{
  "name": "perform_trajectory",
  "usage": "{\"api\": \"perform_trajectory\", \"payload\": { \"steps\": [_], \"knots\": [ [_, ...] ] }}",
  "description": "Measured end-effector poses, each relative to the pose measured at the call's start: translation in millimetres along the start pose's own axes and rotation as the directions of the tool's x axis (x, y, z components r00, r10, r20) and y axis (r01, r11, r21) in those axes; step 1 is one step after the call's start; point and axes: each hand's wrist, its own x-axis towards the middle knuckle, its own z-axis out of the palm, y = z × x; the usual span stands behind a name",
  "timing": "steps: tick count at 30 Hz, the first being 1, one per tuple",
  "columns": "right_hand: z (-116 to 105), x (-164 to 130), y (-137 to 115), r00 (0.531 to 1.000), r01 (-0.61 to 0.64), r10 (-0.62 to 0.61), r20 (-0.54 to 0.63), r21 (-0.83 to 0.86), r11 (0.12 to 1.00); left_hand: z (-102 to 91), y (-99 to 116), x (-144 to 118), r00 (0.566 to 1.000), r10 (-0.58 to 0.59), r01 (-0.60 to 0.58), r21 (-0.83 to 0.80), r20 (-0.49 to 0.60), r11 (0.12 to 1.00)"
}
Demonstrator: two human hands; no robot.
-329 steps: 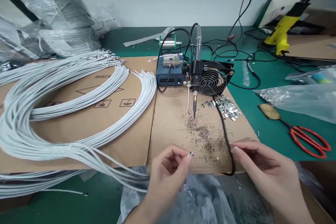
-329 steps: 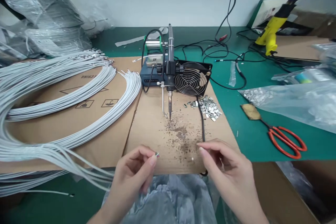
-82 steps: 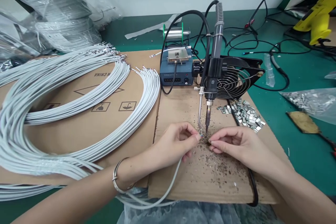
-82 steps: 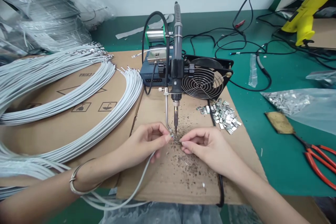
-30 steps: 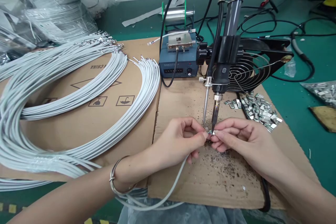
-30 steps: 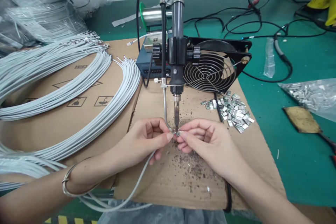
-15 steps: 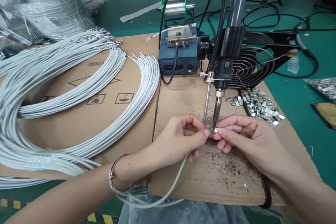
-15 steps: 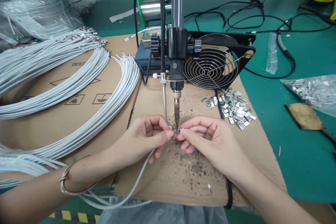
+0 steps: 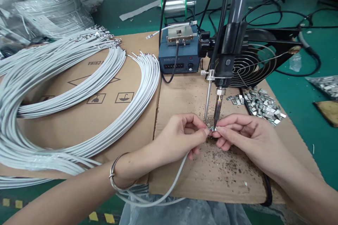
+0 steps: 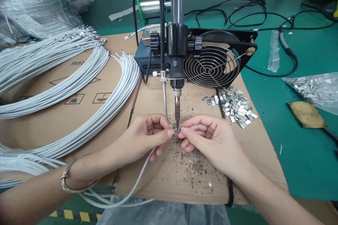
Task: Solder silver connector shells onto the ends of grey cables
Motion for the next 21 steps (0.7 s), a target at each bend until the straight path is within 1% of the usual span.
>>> {"api": "perform_trajectory", "payload": {
  "steps": [7,14,21],
  "knots": [
    [0.9,0.8,0.4,1.000,0.005,-0.005,-0.004,-0.001,1.000,0.5,1.5,0.1,1.000,0.012,-0.012,0.005,0.009,1.000],
    [-0.1,1.0,0.2,1.000,0.015,-0.016,0.019,0.016,1.000,0.3,2.4,-0.9,1.000,0.014,-0.014,0.011,0.009,1.000],
    [-2.1,0.2,3.7,0.999,0.001,-0.003,0.044,0.051,0.999,0.6,3.3,-1.9,1.000,0.013,-0.013,0.001,0.008,1.000]
  ]
}}
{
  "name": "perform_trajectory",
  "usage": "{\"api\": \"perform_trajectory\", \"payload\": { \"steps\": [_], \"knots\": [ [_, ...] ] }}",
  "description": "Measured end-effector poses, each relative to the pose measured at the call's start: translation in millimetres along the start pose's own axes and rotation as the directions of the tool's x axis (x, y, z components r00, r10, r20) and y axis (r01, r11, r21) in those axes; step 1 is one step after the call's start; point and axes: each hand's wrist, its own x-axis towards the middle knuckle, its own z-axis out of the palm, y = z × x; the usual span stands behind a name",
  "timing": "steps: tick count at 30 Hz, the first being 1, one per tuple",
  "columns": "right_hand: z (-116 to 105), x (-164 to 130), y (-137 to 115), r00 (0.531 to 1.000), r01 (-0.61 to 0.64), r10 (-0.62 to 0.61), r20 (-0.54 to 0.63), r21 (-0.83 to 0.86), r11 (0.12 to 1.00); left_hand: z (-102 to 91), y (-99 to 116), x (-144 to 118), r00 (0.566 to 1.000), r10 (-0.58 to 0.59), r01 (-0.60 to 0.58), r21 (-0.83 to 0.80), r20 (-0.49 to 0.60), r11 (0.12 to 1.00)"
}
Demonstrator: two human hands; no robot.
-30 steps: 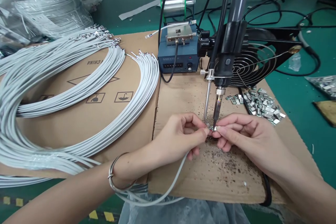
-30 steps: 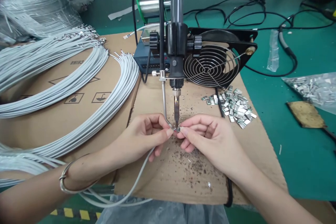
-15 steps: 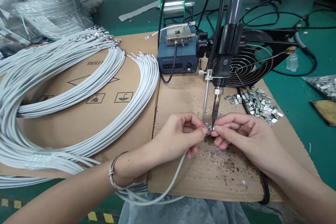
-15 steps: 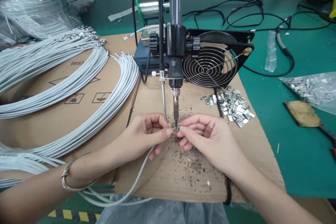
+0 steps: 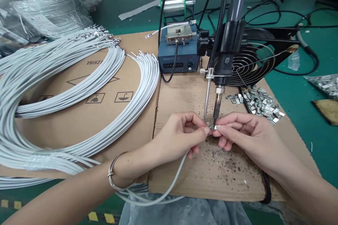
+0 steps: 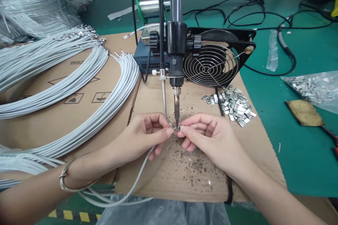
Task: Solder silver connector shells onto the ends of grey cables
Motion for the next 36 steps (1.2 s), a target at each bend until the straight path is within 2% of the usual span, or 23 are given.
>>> {"api": "perform_trajectory", "payload": {
  "steps": [6,14,26,36],
  "knots": [
    [-1.7,-1.3,-0.4,1.000,-0.011,0.011,0.024,0.036,0.999,-0.1,1.9,-0.8,1.000,-0.011,0.011,-0.023,0.022,1.000],
    [-2.8,-1.0,2.0,1.000,-0.031,0.031,-0.003,0.020,0.999,-0.7,-0.9,-0.5,1.000,-0.016,0.016,-0.006,0.018,1.000],
    [0.2,0.0,1.0,1.000,-0.013,0.013,-0.024,0.013,1.000,-0.3,-2.7,1.6,1.000,-0.008,0.008,0.009,-0.005,1.000],
    [-0.8,-0.5,0.3,1.000,-0.008,0.008,-0.015,-0.009,1.000,-0.8,-3.8,1.7,1.000,0.002,-0.002,-0.006,0.017,1.000]
  ]
}}
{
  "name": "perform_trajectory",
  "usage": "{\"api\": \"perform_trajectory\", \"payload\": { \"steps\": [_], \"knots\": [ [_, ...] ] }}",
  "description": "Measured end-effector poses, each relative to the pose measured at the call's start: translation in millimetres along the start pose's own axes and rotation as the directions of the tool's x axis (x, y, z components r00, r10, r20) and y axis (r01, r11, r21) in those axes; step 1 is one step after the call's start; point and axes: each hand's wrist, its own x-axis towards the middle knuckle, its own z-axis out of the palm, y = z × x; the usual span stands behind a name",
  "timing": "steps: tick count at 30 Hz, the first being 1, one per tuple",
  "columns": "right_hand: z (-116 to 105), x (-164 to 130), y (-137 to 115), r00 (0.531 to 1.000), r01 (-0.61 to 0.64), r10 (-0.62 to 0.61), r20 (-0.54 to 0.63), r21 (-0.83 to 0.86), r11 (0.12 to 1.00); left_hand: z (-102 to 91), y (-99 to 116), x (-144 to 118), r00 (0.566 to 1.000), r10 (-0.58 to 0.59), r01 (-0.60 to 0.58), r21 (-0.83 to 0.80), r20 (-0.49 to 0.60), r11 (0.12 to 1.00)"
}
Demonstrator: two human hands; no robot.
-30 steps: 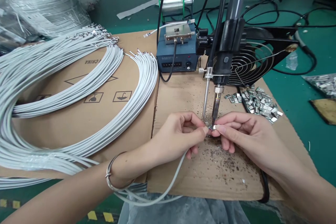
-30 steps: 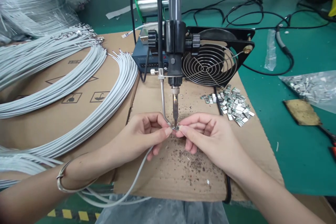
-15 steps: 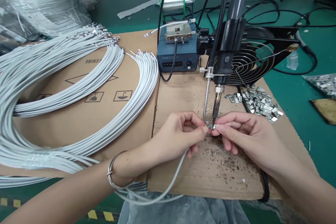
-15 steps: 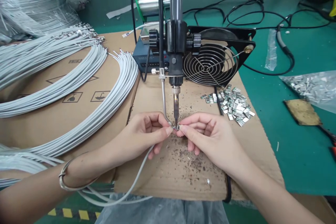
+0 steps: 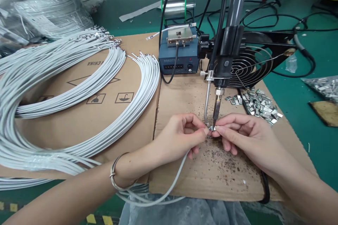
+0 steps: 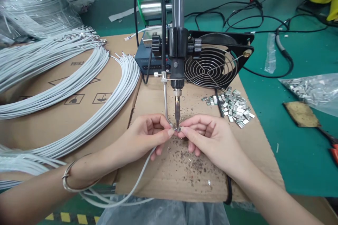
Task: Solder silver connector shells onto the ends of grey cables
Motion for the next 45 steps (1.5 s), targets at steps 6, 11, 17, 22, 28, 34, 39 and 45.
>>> {"api": "perform_trajectory", "payload": {
  "steps": [6,11,17,22,28,34,39,45],
  "knots": [
    [-1.9,-1.2,-1.9,1.000,-0.012,0.012,0.000,0.005,1.000,1.9,1.1,-1.2,1.000,0.009,-0.008,-0.021,0.025,1.000],
    [0.0,-0.9,-3.3,1.000,-0.014,0.014,-0.019,-0.016,1.000,1.3,-0.6,-0.6,1.000,0.008,-0.008,-0.018,0.021,1.000],
    [2.2,-0.4,-1.5,0.999,-0.021,0.019,-0.030,-0.043,0.999,0.0,-1.9,-0.1,1.000,0.006,-0.006,0.008,0.017,1.000],
    [3.5,-0.5,-3.9,0.998,-0.025,0.021,-0.058,-0.068,0.997,-1.2,-1.7,-0.8,1.000,0.006,-0.006,0.021,0.017,1.000],
    [1.6,-1.9,-3.5,0.999,0.004,-0.009,-0.042,-0.124,0.992,-3.2,1.0,0.1,0.999,-0.030,0.028,0.063,0.038,0.998],
    [1.3,-1.8,-5.0,0.999,0.012,-0.018,-0.046,-0.136,0.991,-2.7,3.6,1.0,0.998,-0.054,0.051,0.075,0.039,0.996],
    [0.8,-0.9,-3.6,0.998,0.004,-0.010,-0.056,-0.099,0.995,-2.9,5.5,0.3,0.998,-0.063,0.061,0.078,0.030,0.995],
    [2.2,0.2,-4.5,0.997,0.015,-0.022,-0.072,-0.088,0.996,-2.3,6.2,-0.1,0.998,-0.063,0.061,0.060,0.022,0.996]
  ]
}}
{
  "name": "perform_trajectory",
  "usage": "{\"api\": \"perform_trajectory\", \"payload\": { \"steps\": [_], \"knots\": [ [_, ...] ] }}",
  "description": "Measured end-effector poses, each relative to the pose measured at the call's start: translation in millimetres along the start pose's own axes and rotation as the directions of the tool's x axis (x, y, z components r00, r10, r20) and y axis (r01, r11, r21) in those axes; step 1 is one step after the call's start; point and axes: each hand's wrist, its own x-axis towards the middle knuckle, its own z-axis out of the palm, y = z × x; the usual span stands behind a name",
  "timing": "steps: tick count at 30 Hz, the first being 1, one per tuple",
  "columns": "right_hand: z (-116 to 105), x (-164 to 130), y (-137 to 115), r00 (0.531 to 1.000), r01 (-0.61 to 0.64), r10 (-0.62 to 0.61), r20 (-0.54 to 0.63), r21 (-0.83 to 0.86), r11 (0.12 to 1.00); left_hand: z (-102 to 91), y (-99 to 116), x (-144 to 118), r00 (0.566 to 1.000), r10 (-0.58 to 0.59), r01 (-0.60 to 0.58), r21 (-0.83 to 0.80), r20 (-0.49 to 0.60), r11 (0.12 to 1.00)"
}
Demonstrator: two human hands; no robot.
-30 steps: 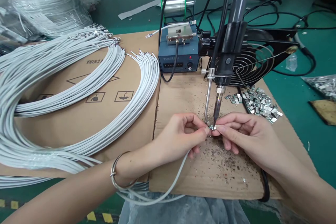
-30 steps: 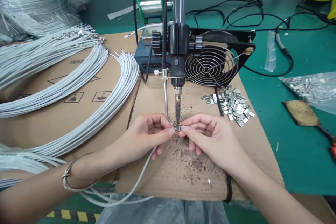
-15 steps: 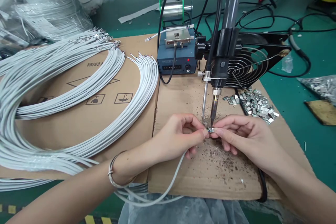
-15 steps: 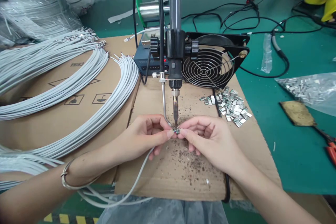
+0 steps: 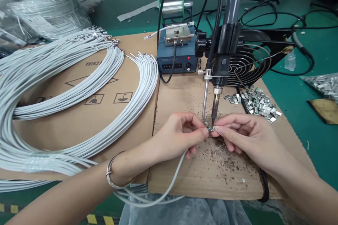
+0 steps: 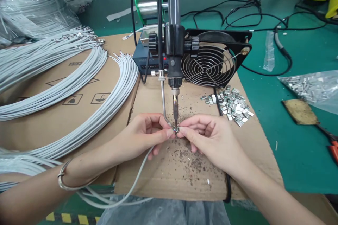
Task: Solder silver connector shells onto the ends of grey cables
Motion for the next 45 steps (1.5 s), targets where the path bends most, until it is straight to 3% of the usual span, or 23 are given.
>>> {"api": "perform_trajectory", "payload": {
  "steps": [45],
  "knots": [
    [-1.8,-3.5,-0.6,1.000,0.020,-0.020,0.005,-0.032,0.999,1.3,2.7,-1.2,1.000,-0.018,0.018,-0.045,0.001,0.999]
  ]
}}
